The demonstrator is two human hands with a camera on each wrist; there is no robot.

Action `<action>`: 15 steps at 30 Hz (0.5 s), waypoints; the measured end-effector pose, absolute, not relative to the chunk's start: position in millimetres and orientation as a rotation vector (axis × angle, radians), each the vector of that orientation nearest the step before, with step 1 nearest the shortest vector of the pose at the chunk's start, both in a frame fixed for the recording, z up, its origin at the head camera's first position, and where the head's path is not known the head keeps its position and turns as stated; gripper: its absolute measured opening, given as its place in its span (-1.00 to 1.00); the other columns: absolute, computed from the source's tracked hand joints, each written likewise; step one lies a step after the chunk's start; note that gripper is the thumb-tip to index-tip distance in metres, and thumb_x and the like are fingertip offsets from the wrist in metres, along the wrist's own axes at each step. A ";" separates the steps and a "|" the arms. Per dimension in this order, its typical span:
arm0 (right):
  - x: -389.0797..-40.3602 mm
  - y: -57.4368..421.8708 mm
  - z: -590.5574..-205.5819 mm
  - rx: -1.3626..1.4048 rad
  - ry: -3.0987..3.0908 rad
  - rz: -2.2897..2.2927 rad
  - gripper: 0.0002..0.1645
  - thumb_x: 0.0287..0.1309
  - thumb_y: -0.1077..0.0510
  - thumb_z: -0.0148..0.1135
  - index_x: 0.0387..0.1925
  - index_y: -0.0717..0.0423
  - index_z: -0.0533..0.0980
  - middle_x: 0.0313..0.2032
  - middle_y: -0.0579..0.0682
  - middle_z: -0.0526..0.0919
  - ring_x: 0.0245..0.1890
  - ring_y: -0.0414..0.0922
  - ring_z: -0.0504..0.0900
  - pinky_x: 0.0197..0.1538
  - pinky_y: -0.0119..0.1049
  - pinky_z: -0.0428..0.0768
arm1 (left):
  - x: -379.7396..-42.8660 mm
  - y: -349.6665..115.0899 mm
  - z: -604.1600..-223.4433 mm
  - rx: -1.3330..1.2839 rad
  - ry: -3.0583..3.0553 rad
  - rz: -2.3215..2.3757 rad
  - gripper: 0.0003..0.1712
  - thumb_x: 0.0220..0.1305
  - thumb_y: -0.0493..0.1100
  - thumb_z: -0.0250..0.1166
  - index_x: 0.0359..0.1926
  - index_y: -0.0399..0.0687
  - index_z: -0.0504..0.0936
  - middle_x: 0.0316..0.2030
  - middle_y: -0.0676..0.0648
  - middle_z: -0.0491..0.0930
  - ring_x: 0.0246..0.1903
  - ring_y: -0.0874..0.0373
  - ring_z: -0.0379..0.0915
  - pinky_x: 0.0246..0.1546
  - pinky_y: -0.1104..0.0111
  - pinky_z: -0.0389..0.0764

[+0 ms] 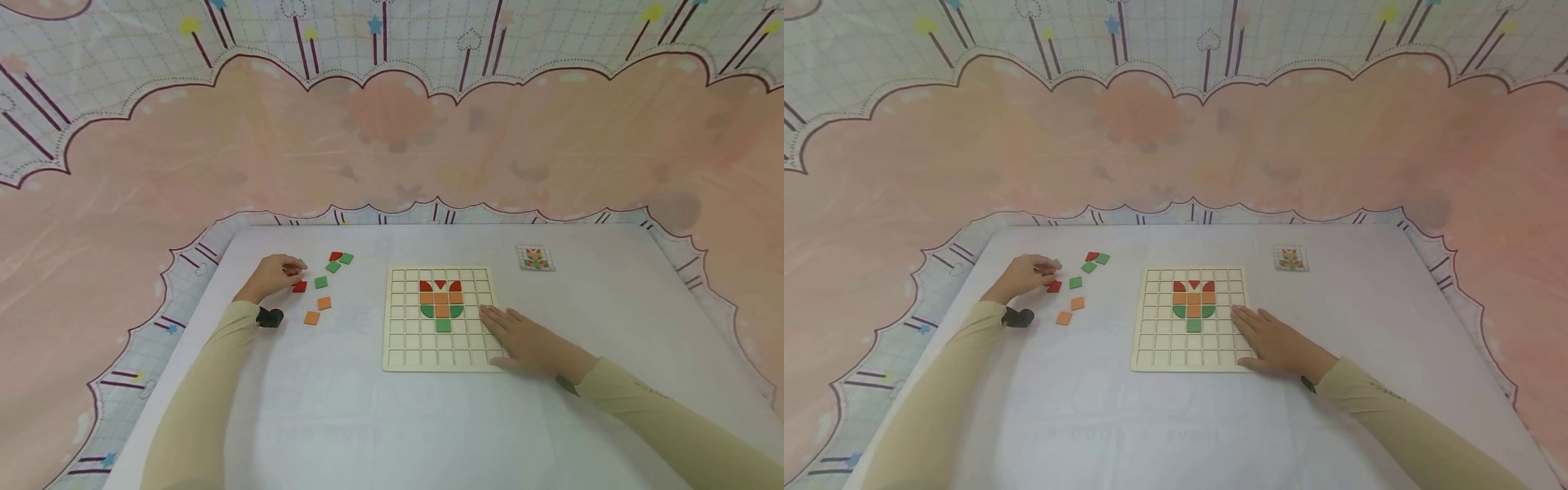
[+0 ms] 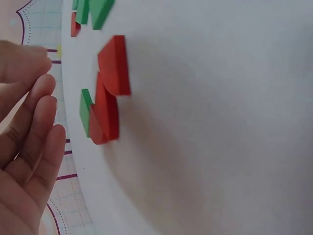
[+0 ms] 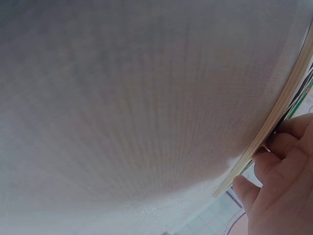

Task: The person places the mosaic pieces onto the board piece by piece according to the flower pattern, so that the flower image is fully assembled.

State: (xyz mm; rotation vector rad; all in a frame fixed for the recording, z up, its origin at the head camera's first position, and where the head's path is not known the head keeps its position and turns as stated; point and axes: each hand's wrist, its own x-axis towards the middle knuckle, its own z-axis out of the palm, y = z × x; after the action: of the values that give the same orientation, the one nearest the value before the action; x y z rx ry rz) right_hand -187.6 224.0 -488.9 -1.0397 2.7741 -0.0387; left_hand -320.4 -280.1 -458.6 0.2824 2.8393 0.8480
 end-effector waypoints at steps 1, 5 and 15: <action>-187.7 223.8 -489.1 -1.037 2.771 -0.040 -0.02 0.24 -0.32 -0.04 0.43 0.21 -0.02 0.46 0.11 0.00 0.45 0.06 0.02 0.42 0.02 0.09 | -319.3 -281.3 -459.9 0.277 2.833 0.833 -0.74 0.20 -0.29 0.21 -0.08 -0.29 0.62 -0.25 -0.23 0.57 -0.21 -0.05 0.44 -0.09 0.18 0.53; -187.3 222.7 -489.1 -1.023 2.768 -0.043 -0.01 0.24 -0.33 -0.05 0.44 0.20 -0.03 0.46 0.11 -0.01 0.46 0.05 0.01 0.43 0.02 0.09 | -315.1 -284.3 -464.5 0.247 2.793 0.781 -0.73 0.19 -0.29 0.23 -0.08 -0.26 0.63 -0.21 -0.22 0.58 -0.19 -0.04 0.44 -0.06 0.18 0.51; -188.0 224.9 -492.1 -1.043 2.776 -0.028 -0.01 0.24 -0.34 -0.06 0.44 0.20 -0.04 0.46 0.10 -0.02 0.46 0.05 0.01 0.43 0.01 0.09 | -311.2 -289.0 -473.2 0.202 2.784 0.765 -0.73 0.13 -0.31 0.27 -0.11 -0.17 0.65 -0.27 -0.14 0.54 -0.20 0.01 0.37 -0.12 0.25 0.43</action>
State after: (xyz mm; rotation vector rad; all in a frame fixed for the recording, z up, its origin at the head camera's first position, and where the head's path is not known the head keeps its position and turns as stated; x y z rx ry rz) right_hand -188.0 224.9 -492.1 -1.0429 2.7764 -0.0282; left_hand -311.2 -289.0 -473.2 0.2016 2.7838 0.7650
